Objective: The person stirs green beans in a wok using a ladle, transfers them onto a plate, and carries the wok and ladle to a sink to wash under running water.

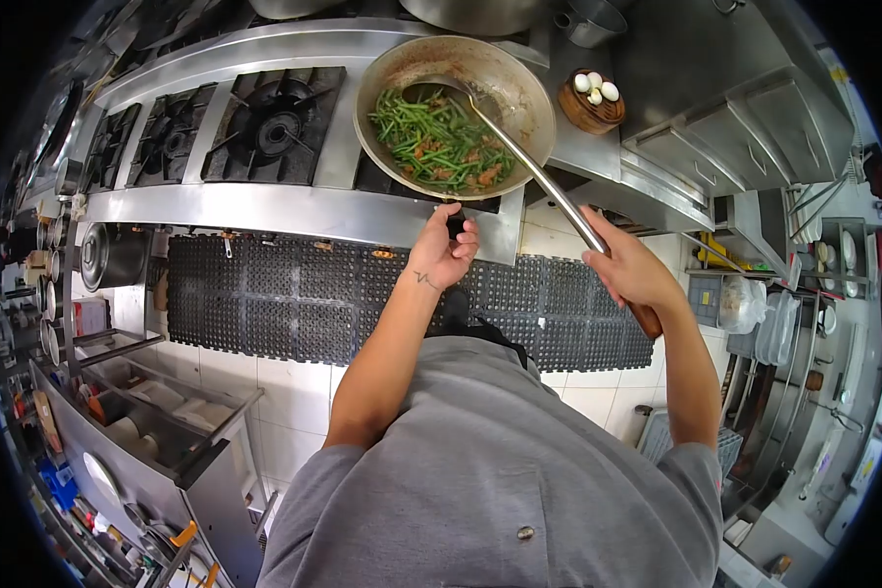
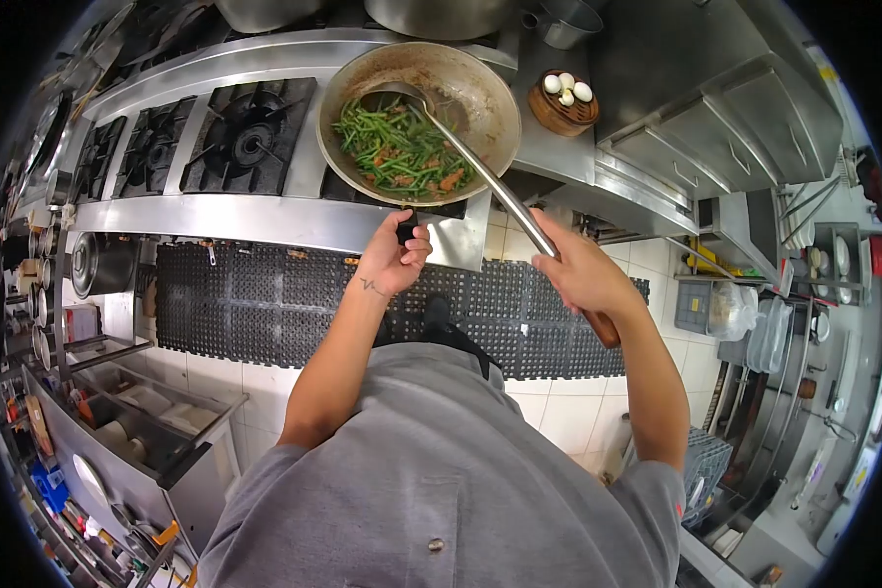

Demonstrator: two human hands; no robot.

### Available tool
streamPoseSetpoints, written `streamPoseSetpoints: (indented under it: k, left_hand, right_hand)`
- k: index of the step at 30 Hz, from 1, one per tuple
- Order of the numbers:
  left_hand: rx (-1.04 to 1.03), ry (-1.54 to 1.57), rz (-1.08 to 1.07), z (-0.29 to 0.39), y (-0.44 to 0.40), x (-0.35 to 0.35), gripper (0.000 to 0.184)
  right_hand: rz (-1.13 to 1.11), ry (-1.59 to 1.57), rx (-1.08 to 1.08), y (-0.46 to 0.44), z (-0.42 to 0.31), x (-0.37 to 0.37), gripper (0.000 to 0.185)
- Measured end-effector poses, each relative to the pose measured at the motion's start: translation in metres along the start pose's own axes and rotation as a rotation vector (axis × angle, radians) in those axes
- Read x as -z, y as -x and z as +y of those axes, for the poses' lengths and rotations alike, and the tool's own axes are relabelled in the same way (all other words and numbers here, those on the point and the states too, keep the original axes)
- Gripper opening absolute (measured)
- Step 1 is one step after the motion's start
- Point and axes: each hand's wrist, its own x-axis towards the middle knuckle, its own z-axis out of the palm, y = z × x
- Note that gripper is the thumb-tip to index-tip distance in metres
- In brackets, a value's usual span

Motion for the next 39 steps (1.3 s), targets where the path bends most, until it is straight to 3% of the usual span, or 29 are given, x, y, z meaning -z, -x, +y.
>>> streamPoseSetpoints:
  k: [7,13,16,18,21,23,25,26,27,28,29,31,32,34,39]
  left_hand:
    - [-0.017,-0.016,0.017,0.0,0.0,-0.002,0.022]
    - [-0.003,0.002,0.0,-0.002,0.003,-0.002,0.021]
    - [-0.04,-0.017,0.022,0.0,0.002,-0.001,0.021]
    - [-0.038,-0.015,0.016,-0.002,0.004,-0.002,0.022]
    - [-0.15,-0.235,0.036,-0.002,0.024,0.007,0.033]
    - [-0.064,-0.535,-0.097,0.015,0.046,0.041,0.037]
    - [-0.068,-0.678,0.049,0.054,0.055,0.104,0.034]
    - [-0.108,-0.644,0.156,0.081,0.049,0.147,0.032]
    - [-0.194,-0.506,0.114,0.114,0.033,0.204,0.034]
    - [-0.367,-0.501,0.399,0.138,0.023,0.238,0.035]
    - [-0.398,-0.475,0.632,0.163,0.015,0.252,0.039]
    - [-0.483,-0.281,0.734,0.198,0.001,0.269,0.045]
    - [-0.467,-0.297,0.714,0.212,-0.008,0.276,0.045]
    - [-0.582,0.02,0.387,0.222,-0.023,0.283,0.046]
    - [-0.579,0.146,0.281,0.234,-0.026,0.291,0.032]
  right_hand:
    - [0.143,0.13,-0.02,0.044,0.018,0.008,0.063]
    - [0.203,-0.121,-0.014,-0.053,0.043,-0.007,0.06]
    - [0.103,-0.343,-0.062,-0.076,0.041,-0.024,0.058]
    - [-0.158,-0.542,0.015,-0.079,0.032,-0.03,0.059]
    - [-0.136,-0.525,0.012,-0.07,0.021,-0.029,0.06]
    - [-0.069,-0.398,0.022,-0.053,0.009,-0.026,0.06]
    - [-0.019,-0.239,0.041,-0.027,-0.004,-0.023,0.061]
    - [0.006,-0.178,0.043,-0.013,-0.01,-0.024,0.062]
    - [0.012,-0.178,0.031,0.0,-0.011,-0.027,0.062]
    - [0.059,-0.144,0.001,0.013,-0.013,-0.031,0.063]
    - [0.114,-0.111,-0.024,0.022,-0.017,-0.032,0.063]
    - [0.181,-0.061,-0.046,0.035,-0.026,-0.035,0.064]
    - [0.22,-0.012,-0.066,0.038,-0.028,-0.035,0.065]
    - [0.286,0.065,-0.056,0.023,-0.021,-0.029,0.062]
    - [0.271,-0.184,-0.12,-0.065,-0.026,-0.019,0.06]
